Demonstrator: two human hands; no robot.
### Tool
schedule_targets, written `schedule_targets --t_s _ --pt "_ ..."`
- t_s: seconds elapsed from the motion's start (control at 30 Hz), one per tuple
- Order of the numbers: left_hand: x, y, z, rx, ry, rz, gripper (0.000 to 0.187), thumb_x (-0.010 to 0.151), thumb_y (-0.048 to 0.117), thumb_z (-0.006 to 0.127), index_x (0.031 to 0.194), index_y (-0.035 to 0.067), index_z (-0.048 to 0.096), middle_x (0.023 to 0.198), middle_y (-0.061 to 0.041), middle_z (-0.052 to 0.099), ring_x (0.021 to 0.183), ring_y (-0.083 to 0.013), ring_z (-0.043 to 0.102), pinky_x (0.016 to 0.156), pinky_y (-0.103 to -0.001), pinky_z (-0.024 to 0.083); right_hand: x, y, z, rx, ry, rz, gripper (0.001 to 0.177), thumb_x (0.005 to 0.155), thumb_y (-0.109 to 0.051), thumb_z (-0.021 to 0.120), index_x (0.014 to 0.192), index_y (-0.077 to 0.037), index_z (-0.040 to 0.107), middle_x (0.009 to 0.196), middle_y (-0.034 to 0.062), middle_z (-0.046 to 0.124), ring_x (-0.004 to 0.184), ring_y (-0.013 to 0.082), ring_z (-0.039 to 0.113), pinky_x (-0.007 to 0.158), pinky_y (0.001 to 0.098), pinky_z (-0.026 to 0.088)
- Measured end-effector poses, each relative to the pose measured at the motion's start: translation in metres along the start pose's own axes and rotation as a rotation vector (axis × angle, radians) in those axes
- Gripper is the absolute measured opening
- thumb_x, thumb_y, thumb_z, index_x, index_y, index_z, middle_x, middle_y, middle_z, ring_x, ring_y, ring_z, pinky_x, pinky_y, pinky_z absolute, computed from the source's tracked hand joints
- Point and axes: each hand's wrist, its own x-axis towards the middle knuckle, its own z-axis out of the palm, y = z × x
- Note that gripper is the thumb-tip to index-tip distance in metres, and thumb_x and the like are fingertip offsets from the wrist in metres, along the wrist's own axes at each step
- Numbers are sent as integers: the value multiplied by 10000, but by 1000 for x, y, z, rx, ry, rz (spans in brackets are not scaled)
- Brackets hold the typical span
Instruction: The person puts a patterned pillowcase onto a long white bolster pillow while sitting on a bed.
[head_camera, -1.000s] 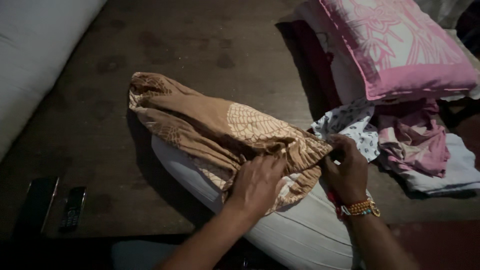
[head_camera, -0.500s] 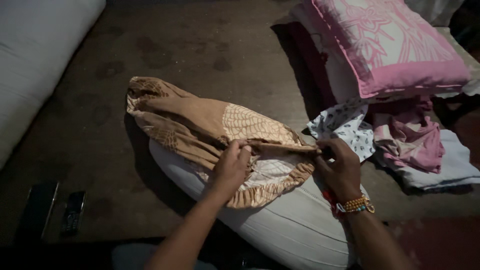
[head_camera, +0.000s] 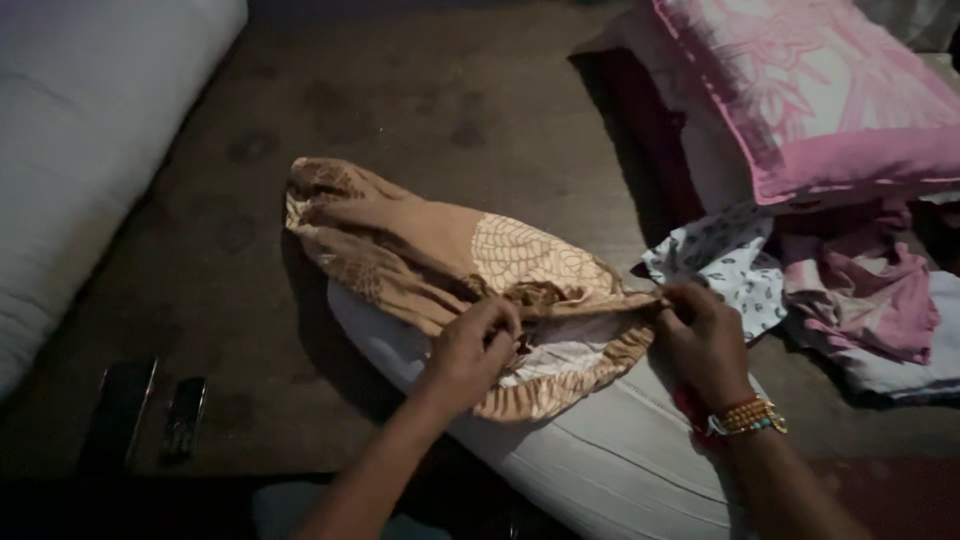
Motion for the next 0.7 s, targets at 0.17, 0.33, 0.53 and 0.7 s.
schedule_targets --t_s 0.17,0.33,0.53,0.7 --pt "-22 27 2 454 32 170 213 757 127 740 965 83 750 1041 -172 640 1012 -390 633 841 -495 504 -5 -41 -7 -188 -12 -24 403 807 -223 807 1154 -48 699 1053 145 726 955 308 699 789 418 556" --pt "-36 41 -2 559 132 226 338 846 95 695 1174 17 712 1212 -261 593 1086 -434 600 891 -505 499 -1 -87 -17 -379 -225 -463 584 676 -286 859 1208 -103 701 1047 118 689 927 293 675 740 415 556" --pt "-44 30 -55 659 48 161 393 846 27 637 1230 39 717 1249 -255 607 1068 -413 620 821 -483 523 27 -98 -25 -358 -295 -338 253 806 -218 755 1046 -144 725 977 61 733 829 263 734 686 385 580" --pt "-15 -22 -121 848 60 75 202 874 173 635 1031 100 740 1139 -204 679 1019 -376 658 829 -478 534 87 -101 13 -399 -287 -489 234 848 -177 711 1075 -134 746 981 81 741 834 300 725 694 416 564"
